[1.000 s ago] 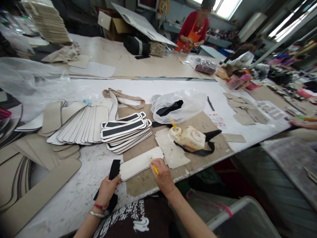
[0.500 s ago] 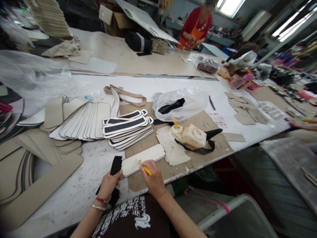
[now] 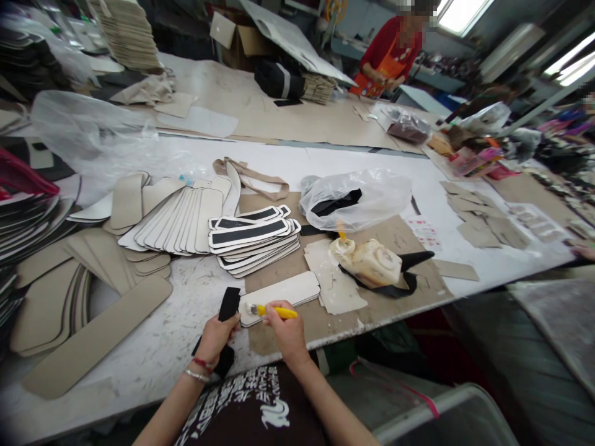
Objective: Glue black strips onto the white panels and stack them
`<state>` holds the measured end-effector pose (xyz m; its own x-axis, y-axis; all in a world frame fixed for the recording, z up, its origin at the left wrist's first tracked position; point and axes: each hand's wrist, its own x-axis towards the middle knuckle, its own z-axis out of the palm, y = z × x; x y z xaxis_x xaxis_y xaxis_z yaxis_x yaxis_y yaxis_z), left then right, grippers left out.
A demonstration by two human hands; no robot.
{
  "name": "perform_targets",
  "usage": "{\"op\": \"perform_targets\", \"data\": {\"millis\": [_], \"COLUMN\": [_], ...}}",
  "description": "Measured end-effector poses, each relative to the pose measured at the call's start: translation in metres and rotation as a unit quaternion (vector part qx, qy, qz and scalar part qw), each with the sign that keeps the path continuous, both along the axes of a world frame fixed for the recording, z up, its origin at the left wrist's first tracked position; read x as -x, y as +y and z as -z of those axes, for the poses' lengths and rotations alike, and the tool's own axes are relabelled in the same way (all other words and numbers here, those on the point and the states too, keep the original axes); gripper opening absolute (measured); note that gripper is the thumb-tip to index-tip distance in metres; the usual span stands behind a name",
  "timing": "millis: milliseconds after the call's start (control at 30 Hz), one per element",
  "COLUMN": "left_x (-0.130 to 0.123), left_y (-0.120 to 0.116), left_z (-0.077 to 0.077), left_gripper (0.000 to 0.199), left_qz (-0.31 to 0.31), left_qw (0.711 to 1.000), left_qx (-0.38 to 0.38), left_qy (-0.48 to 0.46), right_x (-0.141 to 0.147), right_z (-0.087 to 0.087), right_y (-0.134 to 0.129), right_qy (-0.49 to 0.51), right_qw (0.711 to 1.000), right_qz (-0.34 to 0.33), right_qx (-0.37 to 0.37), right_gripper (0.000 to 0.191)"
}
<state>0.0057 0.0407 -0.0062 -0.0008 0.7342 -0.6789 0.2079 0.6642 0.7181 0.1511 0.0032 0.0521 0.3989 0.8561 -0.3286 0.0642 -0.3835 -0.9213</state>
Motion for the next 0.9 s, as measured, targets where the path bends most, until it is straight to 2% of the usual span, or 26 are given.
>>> {"op": "perform_targets", "data": {"millis": [67, 133, 267, 400, 533, 633, 733, 800, 900], "left_x": [0.0, 0.0, 0.0, -0.001, -0.002, -0.002, -0.003, -0.003, -0.002], "left_y": [0.0, -0.001, -0.002, -0.002, -0.002, -0.002, -0.002, -0.002, -0.002], "left_z": [0.0, 0.001, 0.002, 0.005, 0.002, -0.001, -0.003, -0.002, 0.0], "left_gripper": [0.027, 0.027, 0.028, 0.026, 0.026, 0.025, 0.023, 0.024, 0.025], "left_qz": [-0.001, -0.002, -0.005, -0.018, -0.015, -0.013, -0.012, -0.009, -0.003], "left_qw": [1.0, 1.0, 1.0, 1.0, 1.0, 1.0, 1.0, 1.0, 1.0], "left_qx": [0.001, 0.003, -0.002, -0.007, -0.008, -0.009, -0.009, -0.008, -0.007], "left_qy": [-0.001, -0.002, -0.006, -0.007, -0.004, 0.0, -0.006, -0.005, 0.003], "right_x": [-0.006, -0.02, -0.061, -0.1, -0.117, -0.114, -0.096, -0.076, -0.046], "right_z": [0.007, 0.015, 0.02, 0.013, 0.007, 0.006, 0.007, 0.005, -0.002], "right_y": [0.003, 0.005, 0.001, -0.007, -0.012, -0.014, -0.017, -0.019, -0.021], "right_qy": [0.07, 0.06, -0.127, -0.341, -0.446, -0.467, -0.467, -0.444, -0.368], "right_qw": [0.997, 0.996, 0.99, 0.938, 0.888, 0.871, 0.866, 0.875, 0.904], "right_qz": [0.036, 0.055, 0.066, 0.041, -0.005, -0.056, -0.103, -0.123, -0.153], "right_qx": [0.028, 0.033, -0.004, -0.054, -0.111, -0.14, -0.147, -0.148, -0.155], "right_gripper": [0.029, 0.03, 0.027, 0.022, 0.019, 0.015, 0.014, 0.014, 0.014]}}
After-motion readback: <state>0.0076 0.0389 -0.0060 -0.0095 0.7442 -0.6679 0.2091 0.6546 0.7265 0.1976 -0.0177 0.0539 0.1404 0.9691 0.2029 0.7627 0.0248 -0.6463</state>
